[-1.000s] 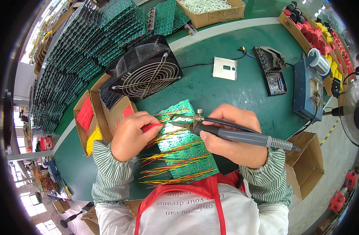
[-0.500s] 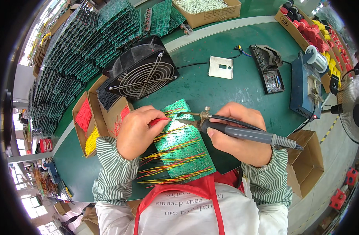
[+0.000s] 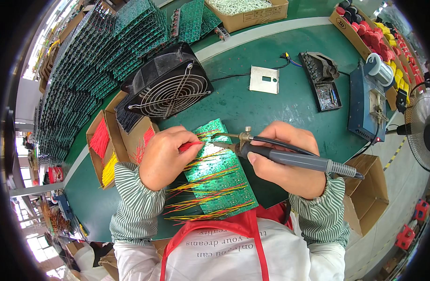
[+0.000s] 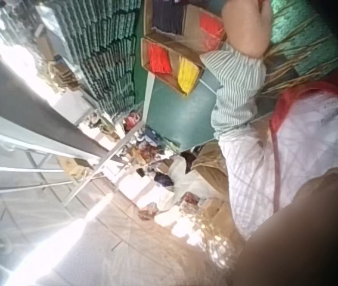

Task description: The person solders wires onto a circuit board using a soldering tool, sets the board aside, and retrieves wires from a box to solder onto another circuit board.

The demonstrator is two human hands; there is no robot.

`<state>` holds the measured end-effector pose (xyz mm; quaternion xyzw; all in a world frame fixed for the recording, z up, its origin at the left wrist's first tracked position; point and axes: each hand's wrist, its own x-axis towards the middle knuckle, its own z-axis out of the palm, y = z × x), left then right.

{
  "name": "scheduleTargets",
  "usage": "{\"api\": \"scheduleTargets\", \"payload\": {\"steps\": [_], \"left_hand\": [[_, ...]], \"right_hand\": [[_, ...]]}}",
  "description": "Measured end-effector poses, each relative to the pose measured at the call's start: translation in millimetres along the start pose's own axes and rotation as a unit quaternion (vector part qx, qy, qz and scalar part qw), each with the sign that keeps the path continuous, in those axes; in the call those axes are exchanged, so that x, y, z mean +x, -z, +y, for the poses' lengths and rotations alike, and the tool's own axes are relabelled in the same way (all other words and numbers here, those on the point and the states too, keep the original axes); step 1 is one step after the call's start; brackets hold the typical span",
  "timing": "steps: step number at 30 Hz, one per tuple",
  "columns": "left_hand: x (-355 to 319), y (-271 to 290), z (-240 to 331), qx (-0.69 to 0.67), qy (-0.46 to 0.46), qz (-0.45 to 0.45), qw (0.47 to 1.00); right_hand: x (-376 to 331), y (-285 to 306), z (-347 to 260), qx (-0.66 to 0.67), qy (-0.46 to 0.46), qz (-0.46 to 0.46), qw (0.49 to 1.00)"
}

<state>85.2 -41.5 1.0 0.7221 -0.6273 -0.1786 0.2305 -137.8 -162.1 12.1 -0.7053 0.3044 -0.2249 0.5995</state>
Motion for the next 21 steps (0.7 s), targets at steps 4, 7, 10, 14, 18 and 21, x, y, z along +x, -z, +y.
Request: {"api": "scheduleTargets", "payload": {"steps": [4, 7, 10, 14, 18, 21], "left_hand": [[-1, 5, 0, 0.010, -0.004, 0.015, 1.000], [2, 16, 6, 0.038, -0.011, 0.059, 0.997], [8, 8, 12, 0.034, -0.023, 0.062, 0.997], [15, -6, 12, 0.009, -0.033, 0.017, 0.999], [18, -12, 11, -0.014, -0.017, 0.006, 1.000], [19, -13, 10, -0.017, -0.020, 0.002, 1.000]], "right_hand": [[-3, 3, -2, 0.003, -0.022, 0.013, 1.000], [-3, 9, -1, -0.019, 0.002, 0.016, 1.000], [-7, 13, 2, -0.014, 0.015, 0.038, 0.999], [-6, 16, 3, -0.013, 0.009, 0.043, 0.999], [-6, 15, 6, 0.004, 0.007, 0.040, 0.999], [-4, 14, 7, 0.008, -0.003, 0.032, 0.999]]}}
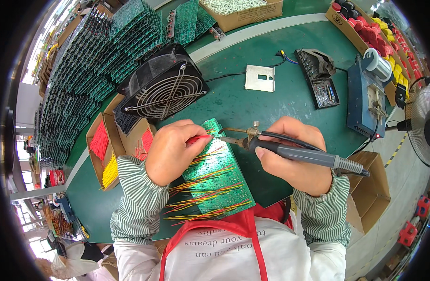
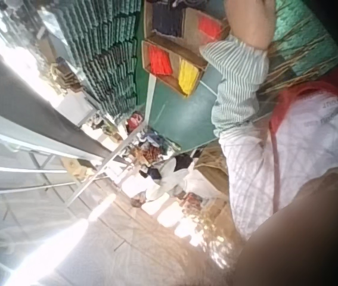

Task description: The person solders wires onto a circuit board using a soldering tool, sets the board aside, and retrieves wires from a box to solder onto another circuit board.

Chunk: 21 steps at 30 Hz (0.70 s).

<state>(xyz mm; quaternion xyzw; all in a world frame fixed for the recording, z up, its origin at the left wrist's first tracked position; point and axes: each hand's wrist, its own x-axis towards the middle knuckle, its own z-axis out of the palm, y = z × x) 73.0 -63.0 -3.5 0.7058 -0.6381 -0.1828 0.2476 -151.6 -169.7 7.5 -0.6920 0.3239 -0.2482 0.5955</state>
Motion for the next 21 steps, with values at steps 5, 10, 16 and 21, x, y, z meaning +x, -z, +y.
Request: {"api": "scheduleTargets", "payload": {"steps": [5, 10, 16, 21], "left_hand": [[1, -1, -1, 0.006, -0.005, -0.004, 1.000], [0, 1, 0, 0.009, -0.006, -0.006, 1.000], [-10, 14, -1, -0.008, -0.029, 0.040, 0.999], [-61, 34, 5, 0.010, 0.054, 0.026, 0.998]], "right_hand": [[1, 0, 1, -0.004, 0.005, -0.005, 1.000], [-1, 2, -3, -0.017, 0.015, 0.009, 1.000], [-10, 6, -7, -0.025, 0.023, -0.001, 0.999], [-20, -11, -11, -0.017, 0.056, -0.062, 0.996]]}}
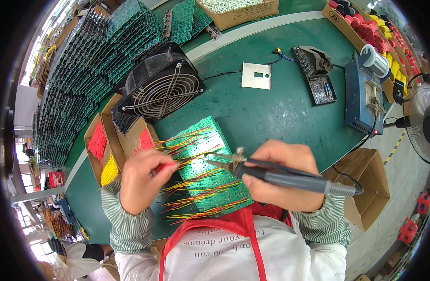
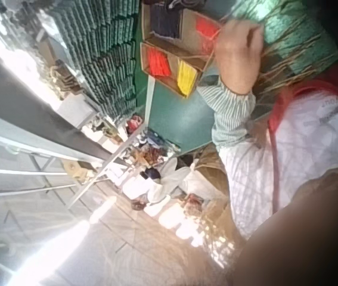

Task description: The person solders wires onto a circuit board using a soldering tool, sets the board aside, and retrieves wires from a box to solder onto another circuit board.

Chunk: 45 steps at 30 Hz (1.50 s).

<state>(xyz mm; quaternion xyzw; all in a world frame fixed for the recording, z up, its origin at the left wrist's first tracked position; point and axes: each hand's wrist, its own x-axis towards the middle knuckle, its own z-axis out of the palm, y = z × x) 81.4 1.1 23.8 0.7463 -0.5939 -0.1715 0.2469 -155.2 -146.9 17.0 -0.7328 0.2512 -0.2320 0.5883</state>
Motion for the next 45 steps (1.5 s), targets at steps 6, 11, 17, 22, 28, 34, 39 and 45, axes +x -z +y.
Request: {"api": "scheduleTargets", "payload": {"steps": [6, 11, 17, 22, 28, 34, 39, 45], "left_hand": [[-21, -14, -12, -0.076, 0.079, -0.048, 0.993], [-23, -17, -18, -0.058, 0.042, -0.039, 0.997], [-21, -17, -20, -0.060, 0.034, -0.040, 0.997], [-18, -16, -21, -0.060, 0.027, -0.047, 0.997], [-22, -4, -14, -0.041, 0.060, -0.032, 0.997], [-13, -10, 8, -0.004, 0.008, 0.000, 1.000], [-6, -24, 2, -0.016, 0.014, -0.030, 0.999], [-2, -25, 1, -0.013, -0.007, -0.023, 1.000]], "right_hand": [[1, -25, 5, -0.005, 0.030, -0.041, 0.999], [4, -34, 5, -0.014, 0.056, -0.045, 0.997], [6, -36, 6, -0.016, 0.034, -0.053, 0.998], [8, -33, 6, -0.026, 0.053, -0.051, 0.997], [5, -24, 1, -0.016, 0.062, -0.035, 0.997], [-3, -15, 4, -0.029, 0.026, -0.011, 0.999], [-3, -14, 4, -0.022, 0.017, -0.010, 1.000], [-1, -15, 9, -0.020, 0.010, -0.014, 1.000]]}}
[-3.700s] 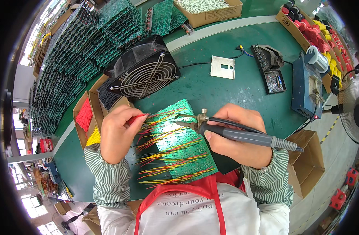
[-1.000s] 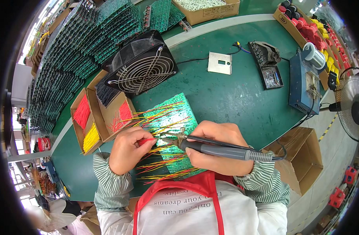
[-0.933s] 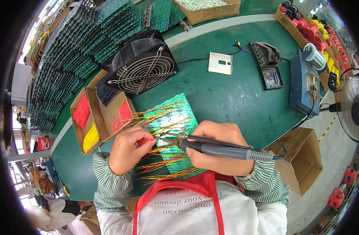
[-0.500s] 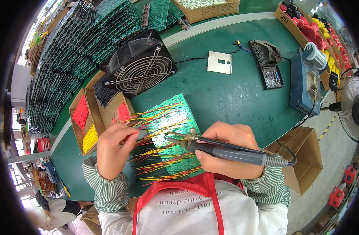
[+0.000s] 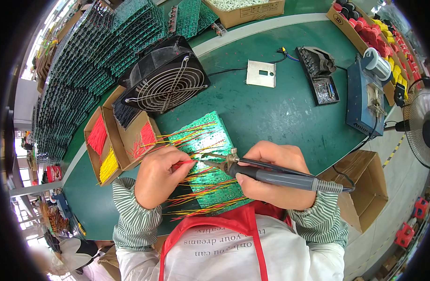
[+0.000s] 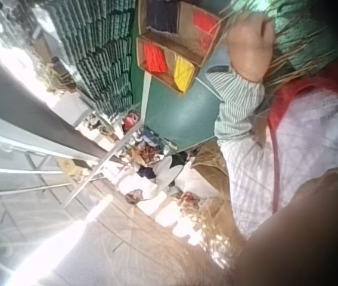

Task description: The person solders wires onto a circuit board using a soldering tool, sets the board aside, and retrieves wires from a box to solder onto another circuit board.

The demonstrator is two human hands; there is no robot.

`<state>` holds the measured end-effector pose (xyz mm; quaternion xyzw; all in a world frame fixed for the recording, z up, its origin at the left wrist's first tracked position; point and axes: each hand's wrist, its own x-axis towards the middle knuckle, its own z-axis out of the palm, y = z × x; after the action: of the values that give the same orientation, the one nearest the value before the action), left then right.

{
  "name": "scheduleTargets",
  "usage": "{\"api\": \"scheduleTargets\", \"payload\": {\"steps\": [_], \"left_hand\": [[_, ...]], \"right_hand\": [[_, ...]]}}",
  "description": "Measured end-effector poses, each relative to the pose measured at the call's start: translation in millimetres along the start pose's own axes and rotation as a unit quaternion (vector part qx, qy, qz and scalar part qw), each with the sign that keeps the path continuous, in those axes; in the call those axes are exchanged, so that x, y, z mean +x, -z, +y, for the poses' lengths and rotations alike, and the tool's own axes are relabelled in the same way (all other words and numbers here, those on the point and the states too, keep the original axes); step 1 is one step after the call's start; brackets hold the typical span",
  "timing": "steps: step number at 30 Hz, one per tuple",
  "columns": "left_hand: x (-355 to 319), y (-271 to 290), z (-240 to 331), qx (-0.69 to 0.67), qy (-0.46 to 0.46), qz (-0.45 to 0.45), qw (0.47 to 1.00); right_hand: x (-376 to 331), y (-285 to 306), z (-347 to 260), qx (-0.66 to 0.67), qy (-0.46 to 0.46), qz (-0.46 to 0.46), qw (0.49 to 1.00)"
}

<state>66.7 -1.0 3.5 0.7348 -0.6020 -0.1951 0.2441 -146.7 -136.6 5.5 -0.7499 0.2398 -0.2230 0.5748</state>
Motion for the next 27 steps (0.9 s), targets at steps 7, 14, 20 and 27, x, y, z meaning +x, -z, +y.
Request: {"api": "scheduleTargets", "payload": {"steps": [7, 14, 20, 27], "left_hand": [[1, 1, -1, 0.000, 0.004, -0.015, 1.000], [0, 12, 2, 0.039, 0.002, 0.077, 0.996], [10, -4, 12, 0.015, -0.047, 0.028, 0.998], [17, -10, 11, -0.011, -0.013, -0.012, 1.000]], "right_hand": [[3, 3, -3, -0.014, 0.012, -0.011, 1.000], [-1, 10, -4, -0.019, 0.026, 0.006, 0.999], [-9, 17, -4, -0.002, -0.019, 0.036, 0.999], [-8, 17, 0, -0.009, -0.026, 0.032, 0.999]]}}
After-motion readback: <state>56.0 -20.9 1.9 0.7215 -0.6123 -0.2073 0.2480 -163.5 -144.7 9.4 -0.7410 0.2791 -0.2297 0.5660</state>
